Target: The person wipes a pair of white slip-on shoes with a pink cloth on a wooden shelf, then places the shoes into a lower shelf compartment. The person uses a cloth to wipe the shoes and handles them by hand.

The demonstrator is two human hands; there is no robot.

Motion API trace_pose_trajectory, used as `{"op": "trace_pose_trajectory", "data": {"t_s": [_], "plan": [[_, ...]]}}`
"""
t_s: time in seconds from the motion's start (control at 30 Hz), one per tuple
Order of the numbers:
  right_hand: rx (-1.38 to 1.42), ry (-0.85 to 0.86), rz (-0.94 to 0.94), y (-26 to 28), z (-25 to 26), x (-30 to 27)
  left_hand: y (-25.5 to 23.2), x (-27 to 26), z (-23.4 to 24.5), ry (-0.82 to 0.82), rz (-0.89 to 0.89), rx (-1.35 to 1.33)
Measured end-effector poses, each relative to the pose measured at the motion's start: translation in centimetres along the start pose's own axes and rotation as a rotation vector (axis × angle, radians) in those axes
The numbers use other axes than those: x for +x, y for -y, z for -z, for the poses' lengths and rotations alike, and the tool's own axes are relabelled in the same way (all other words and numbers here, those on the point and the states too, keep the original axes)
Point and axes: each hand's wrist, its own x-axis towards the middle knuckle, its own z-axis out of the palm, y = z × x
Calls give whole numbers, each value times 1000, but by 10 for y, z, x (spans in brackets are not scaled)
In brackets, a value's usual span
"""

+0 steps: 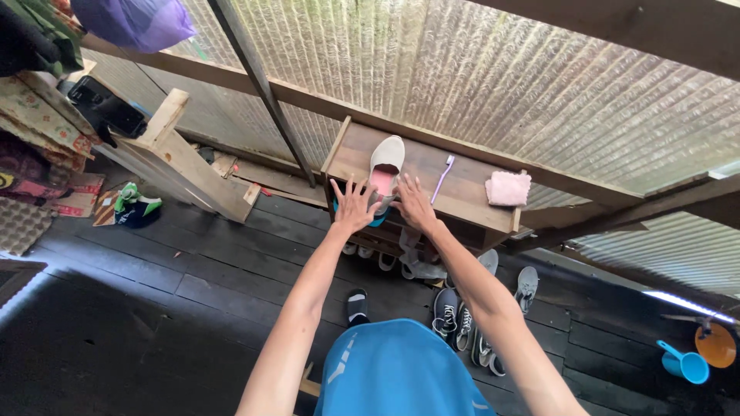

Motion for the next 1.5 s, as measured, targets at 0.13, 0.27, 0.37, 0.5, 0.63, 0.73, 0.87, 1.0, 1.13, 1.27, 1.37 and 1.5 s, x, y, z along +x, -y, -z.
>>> {"op": "trace_pose_trajectory", "data": {"t_s": [0.13, 0.27, 0.37, 0.5, 0.63, 0.73, 0.87, 1.0, 1.13, 1.27, 1.37, 1.5], "plan": [[70, 1, -17, 15, 18, -11, 0, -8, -7, -5, -69, 41], [47, -4, 7, 8, 1, -29, -1, -22, -32, -69, -121, 59], [58, -9, -11, 12, 9, -38, -6, -24, -42, -147, -163, 53], [76, 6, -35, 20, 21, -53, -10, -28, -46, -256, -225, 41], [105, 4, -60, 9, 5, -61, -14, -32, -46, -276, -250, 72], [113, -8, -44, 6, -5, -68, -16, -40, -47, -319, -268, 57], [104, -73, 15, 18, -5, -86, -18, -60, -56, -386, -298, 6], [129, -90, 54, 19, -5, -94, -19, -68, -59, -453, -342, 16], [130, -119, 83, 17, -17, -105, -24, -78, -58, -458, -361, 15], [91, -217, 123, 26, -17, -125, -34, -96, -60, -472, -371, 22], [39, -328, 177, 38, -13, -144, -40, -119, -65, -442, -361, 25], [154, -299, 192, 40, -43, -168, -48, -150, -81, -371, -299, -32]]}}
